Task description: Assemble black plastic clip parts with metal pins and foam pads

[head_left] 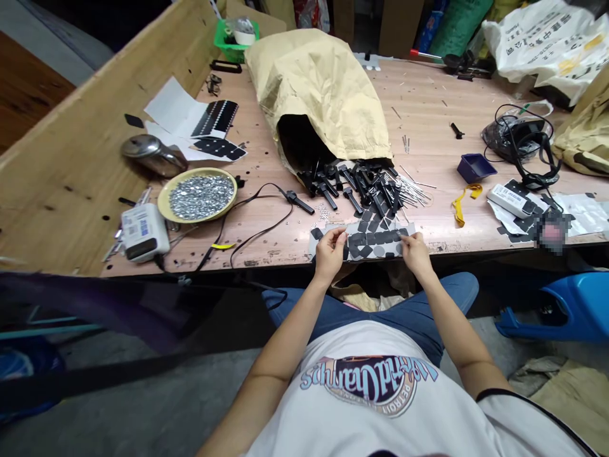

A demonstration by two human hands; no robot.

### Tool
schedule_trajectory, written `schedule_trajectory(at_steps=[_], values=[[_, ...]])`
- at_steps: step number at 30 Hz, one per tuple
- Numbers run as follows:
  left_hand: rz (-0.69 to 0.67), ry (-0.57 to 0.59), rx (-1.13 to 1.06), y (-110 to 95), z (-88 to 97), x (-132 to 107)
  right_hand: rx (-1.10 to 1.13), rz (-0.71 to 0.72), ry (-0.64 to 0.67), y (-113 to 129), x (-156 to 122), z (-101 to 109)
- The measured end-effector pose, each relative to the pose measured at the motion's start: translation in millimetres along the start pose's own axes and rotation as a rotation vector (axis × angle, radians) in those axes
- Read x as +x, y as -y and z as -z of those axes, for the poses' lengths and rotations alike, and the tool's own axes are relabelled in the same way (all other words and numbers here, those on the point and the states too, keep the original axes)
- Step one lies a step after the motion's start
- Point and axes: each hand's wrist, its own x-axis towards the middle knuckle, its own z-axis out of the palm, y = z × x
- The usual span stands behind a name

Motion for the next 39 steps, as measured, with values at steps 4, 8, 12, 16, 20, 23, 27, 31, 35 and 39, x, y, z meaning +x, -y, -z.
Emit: schedule_trajectory(at_steps=[4, 8, 12, 16, 20, 23, 27, 31, 35, 39], values=[[-0.010, 0.015, 0.001, -1, -2.2, -2, 0.325, 0.091, 0.321, 5, -10, -8], [-0.010, 0.014, 0.007, 2, -0.4, -2, 0.393, 0.095, 0.372, 8, -24, -11], [-0.003, -0.022, 0.017, 7, 8.6, 3, 0.051, 0.310, 0.281, 10, -7, 5], [-0.059, -0.100, 0.185, 11, 25.1, 22, -0.285, 0.474, 0.164, 12, 50, 30], [-0.069, -0.154, 0.486, 12, 34.1, 52, -0.311, 0.599, 0.321, 14, 97, 47], [-0.078, -0.138, 0.642, 11, 27.0, 76, -0.332, 0.675, 0.411, 15, 111, 55], [-0.088, -0.079, 0.767, 12, 11.5, 97, -0.367, 0.741, 0.396, 15, 111, 61], [-0.131, -0.077, 0.680, 17, 6.0, 101, -0.436, 0.866, 0.230, 17, 96, 53], [-0.046, -0.089, 0.332, 18, 2.4, 85, -0.495, 0.792, 0.108, 34, 66, 25], [0.163, -0.021, -0.210, 13, -6.3, 57, -0.470, 0.562, 0.127, 68, 39, 0]])
